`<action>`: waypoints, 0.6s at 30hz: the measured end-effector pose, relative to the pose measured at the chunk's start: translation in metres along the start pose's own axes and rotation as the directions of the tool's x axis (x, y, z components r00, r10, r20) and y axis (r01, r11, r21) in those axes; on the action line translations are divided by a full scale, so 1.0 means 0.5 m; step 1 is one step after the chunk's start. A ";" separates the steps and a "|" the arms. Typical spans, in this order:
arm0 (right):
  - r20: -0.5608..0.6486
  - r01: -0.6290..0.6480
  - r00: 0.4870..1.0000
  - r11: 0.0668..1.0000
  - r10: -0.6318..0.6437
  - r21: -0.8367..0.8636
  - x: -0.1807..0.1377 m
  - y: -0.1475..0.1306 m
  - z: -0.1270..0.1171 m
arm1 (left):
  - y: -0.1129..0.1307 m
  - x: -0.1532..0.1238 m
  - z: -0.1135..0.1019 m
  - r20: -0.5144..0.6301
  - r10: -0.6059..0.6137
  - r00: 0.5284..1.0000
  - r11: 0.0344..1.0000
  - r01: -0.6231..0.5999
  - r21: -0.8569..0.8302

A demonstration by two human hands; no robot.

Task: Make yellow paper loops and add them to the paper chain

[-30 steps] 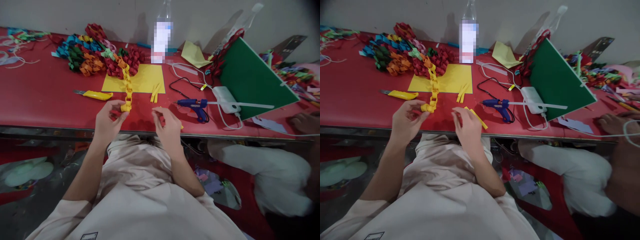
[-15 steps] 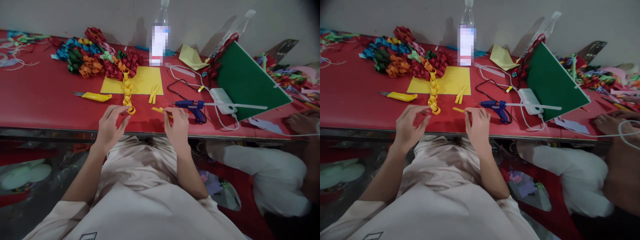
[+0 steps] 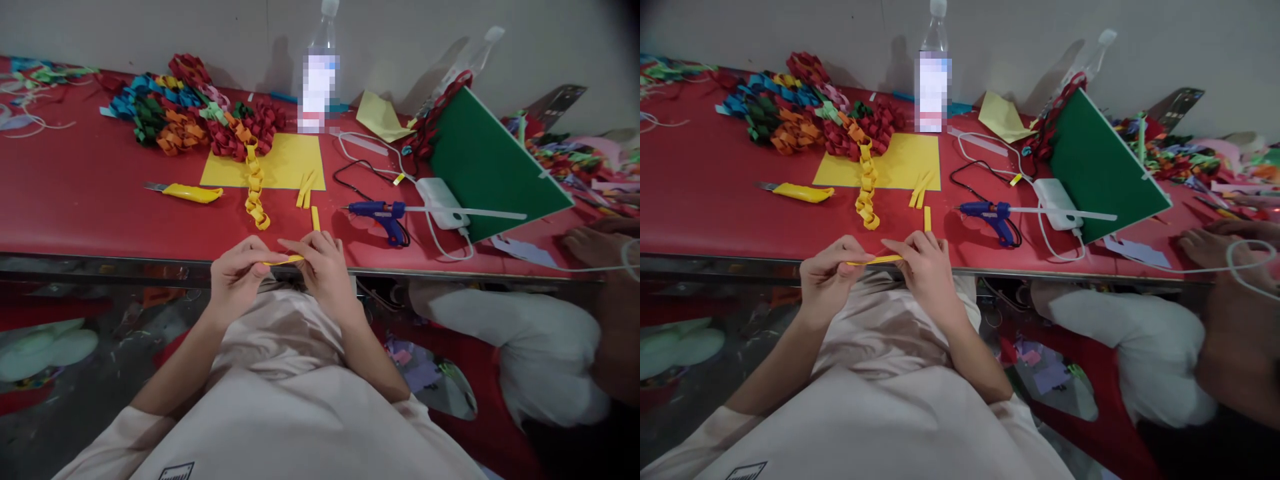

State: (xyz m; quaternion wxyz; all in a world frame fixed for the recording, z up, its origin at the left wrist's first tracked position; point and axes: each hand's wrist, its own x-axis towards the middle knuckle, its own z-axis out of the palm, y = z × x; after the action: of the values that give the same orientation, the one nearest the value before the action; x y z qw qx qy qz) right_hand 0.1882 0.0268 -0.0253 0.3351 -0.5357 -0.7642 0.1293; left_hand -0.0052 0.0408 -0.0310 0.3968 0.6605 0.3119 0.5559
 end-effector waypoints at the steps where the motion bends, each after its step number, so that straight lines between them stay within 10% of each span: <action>1: 0.023 -0.008 1.000 0.999 0.007 0.049 0.002 0.003 -0.004 | 0.002 -0.003 -0.003 0.024 0.007 1.000 0.999 -0.006 -0.032; 7: 0.182 -0.200 0.978 0.687 0.099 0.699 0.021 0.002 -0.034 | 0.004 -0.002 -0.022 0.152 0.256 0.955 0.964 -0.263 0.030; 18: 0.333 -0.426 0.898 0.385 0.287 0.819 0.088 0.002 -0.023 | 0.022 0.021 -0.025 0.422 0.367 0.829 0.824 -0.501 0.267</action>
State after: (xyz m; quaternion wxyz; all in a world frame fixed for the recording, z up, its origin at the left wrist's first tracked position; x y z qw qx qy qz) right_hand 0.1876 0.0651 -0.0007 0.4720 -0.4285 -0.4753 0.6064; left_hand -0.0160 0.0466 -0.0155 0.1764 0.8651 0.1722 0.4368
